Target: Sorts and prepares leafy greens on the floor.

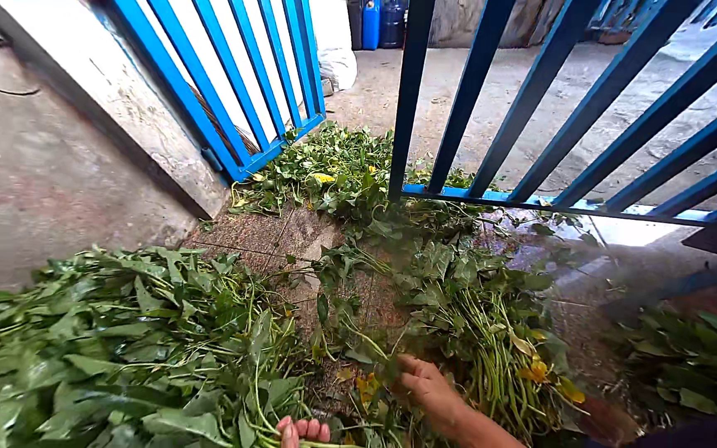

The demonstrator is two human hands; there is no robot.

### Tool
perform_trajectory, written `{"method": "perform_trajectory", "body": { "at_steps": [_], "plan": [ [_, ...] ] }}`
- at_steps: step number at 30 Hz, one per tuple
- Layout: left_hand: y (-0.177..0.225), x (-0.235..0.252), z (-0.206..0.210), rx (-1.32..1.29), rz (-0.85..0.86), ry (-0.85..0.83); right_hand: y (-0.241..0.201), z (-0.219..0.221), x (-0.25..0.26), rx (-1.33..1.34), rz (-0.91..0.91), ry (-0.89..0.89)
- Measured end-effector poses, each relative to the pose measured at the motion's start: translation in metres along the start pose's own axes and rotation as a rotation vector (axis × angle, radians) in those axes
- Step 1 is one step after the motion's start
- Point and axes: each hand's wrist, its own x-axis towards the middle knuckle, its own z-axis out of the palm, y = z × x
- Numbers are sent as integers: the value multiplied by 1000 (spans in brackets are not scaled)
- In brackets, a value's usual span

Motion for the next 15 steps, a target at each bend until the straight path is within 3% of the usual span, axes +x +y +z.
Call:
{"method": "perform_trajectory", "body": {
  "at_steps": [7, 15],
  "plan": [
    [-2, -8, -7, 95, -119, 90, 29, 17, -112, -63, -290, -52],
    [-8, -21, -18, 151, -238, -99, 64, 20, -144, -255, -509, -186]
  ]
}}
